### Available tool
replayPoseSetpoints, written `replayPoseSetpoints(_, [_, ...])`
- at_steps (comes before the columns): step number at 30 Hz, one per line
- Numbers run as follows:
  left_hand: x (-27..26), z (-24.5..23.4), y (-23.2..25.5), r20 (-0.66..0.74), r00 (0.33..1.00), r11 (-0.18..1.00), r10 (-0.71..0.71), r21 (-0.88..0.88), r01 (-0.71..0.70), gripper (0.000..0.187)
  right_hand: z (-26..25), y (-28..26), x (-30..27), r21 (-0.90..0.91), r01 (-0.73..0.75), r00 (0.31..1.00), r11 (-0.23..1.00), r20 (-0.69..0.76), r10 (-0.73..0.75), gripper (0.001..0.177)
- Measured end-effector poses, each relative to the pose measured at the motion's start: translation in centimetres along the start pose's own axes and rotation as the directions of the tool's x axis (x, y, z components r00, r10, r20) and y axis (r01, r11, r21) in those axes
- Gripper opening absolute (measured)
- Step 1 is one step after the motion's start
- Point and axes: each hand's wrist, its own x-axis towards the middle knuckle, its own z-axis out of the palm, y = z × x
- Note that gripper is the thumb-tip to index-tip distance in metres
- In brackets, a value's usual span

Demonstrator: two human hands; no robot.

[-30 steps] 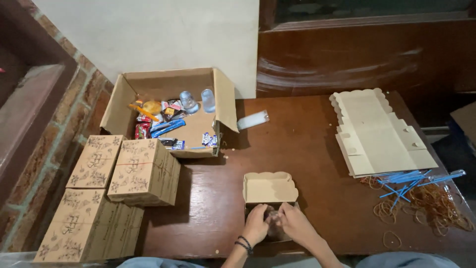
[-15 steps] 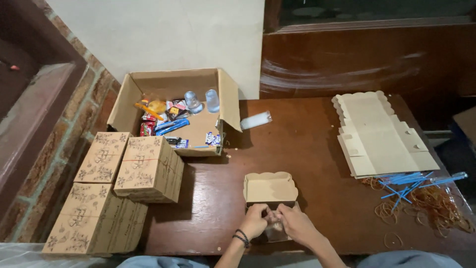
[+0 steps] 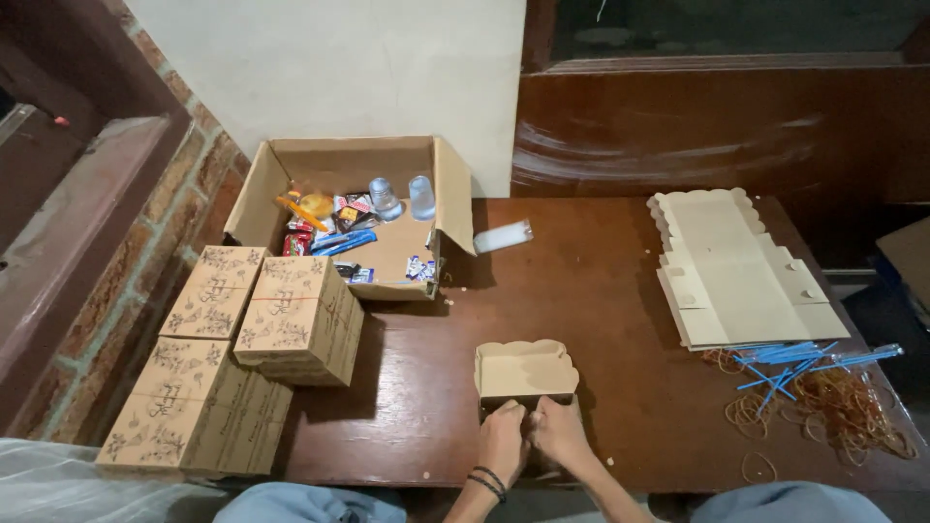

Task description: Folding cardboard templates into small gift boxes and filling them with various snacks and drinks.

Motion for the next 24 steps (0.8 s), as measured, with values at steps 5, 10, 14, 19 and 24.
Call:
replayPoseSetpoints(5, [0.2, 1.1, -0.3, -0.021, 1.000, 1.000, -0.003, -0.014, 0.002, 0.019, 1.8, 0.8, 0.1, 0.179, -0.091, 0.994, 0.980, -0.049, 0.101, 0.019])
replayPoseSetpoints(10, [0.8, 2.5, -2.0, -0.069, 0.983, 0.984, 0.169, 0.069, -0.164, 0.017, 1.2, -0.3, -0.3, 0.304, -0.164, 0.972, 0.938, -0.111, 0.206, 0.026])
replayPoseSetpoints(14, [1.4, 0.7, -0.6, 0.019, 1.000, 1.000, -0.013, 0.003, 0.012, 0.022, -0.4, -0.9, -1.1, 0.385, -0.261, 0.964, 0.885, 0.140, 0.224, 0.022])
replayPoseSetpoints(19, [2.0, -1.0, 0.8, 0.207, 0.956, 0.977, -0.208, 0.001, 0.213, 0.014, -4.0, -2.8, -1.9, 0.440, -0.361, 0.900, 0.822, 0.396, 0.183, 0.035])
replayPoseSetpoints(24, [2.3, 0.5, -0.9, 0.212, 0.953, 0.976, -0.218, 0.055, 0.211, 0.019, -3.1, -1.9, -1.8, 0.239, -0.136, 0.977, 0.962, 0.195, 0.090, 0.022])
